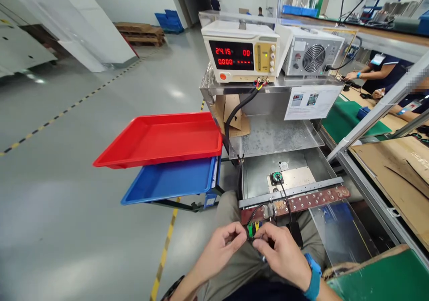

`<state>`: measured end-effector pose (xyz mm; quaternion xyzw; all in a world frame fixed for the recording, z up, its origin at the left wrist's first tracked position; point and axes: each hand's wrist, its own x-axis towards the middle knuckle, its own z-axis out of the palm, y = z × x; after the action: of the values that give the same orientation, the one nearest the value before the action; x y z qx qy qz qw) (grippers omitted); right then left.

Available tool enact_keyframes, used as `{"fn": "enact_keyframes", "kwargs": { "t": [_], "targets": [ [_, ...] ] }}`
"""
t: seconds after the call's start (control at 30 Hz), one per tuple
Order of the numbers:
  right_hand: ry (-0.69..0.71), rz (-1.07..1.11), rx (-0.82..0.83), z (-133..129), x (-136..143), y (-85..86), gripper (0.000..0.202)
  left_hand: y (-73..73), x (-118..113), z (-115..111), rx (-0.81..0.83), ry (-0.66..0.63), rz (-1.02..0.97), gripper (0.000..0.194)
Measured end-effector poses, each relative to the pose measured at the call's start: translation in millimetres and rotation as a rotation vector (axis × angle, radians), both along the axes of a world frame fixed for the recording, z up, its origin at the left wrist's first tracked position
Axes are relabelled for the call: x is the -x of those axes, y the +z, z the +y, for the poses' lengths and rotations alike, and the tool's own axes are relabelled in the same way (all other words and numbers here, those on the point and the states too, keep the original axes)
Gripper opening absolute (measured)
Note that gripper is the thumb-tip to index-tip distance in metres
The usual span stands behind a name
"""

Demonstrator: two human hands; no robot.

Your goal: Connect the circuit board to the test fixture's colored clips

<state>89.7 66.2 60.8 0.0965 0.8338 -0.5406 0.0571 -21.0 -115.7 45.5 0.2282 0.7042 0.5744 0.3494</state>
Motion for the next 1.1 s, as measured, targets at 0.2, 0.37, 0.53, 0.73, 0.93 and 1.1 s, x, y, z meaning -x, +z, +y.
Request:
{"fn": "enact_keyframes", "kwargs": {
  "t": [0.2,0.37,0.53,0.73,0.93,1.1],
  "targets": [
    [0.244,-0.098,0.105,4,-6,-8.3,0.026,-23.2,5,-9,-0.086,-0.417,-0.192,0.062],
    [-0.1,-0.13,0.21,-19,0,-49.4,0.036,-74.6,9,3,0.053,0.105,0.022,0.052],
    [-0.305,-0.039,-0.141,-43,7,-76.7,0.029,-109.0,-13,3,0.144,0.422,0.144,0.039],
    [-0.305,-0.023,-0.267,-49,11,-82.0,0.024,-107.6,-40,-2,0.102,0.36,0.308,0.025],
    [-0.329,-0.05,-0.271,-50,14,-76.0,0.024,-105.2,-49,5,0.095,0.314,0.438,0.021],
    [-0.347,-0.118,-0.118,-46,16,-78.3,0.026,-108.2,-49,5,0.093,0.312,0.454,0.019]
  ]
}}
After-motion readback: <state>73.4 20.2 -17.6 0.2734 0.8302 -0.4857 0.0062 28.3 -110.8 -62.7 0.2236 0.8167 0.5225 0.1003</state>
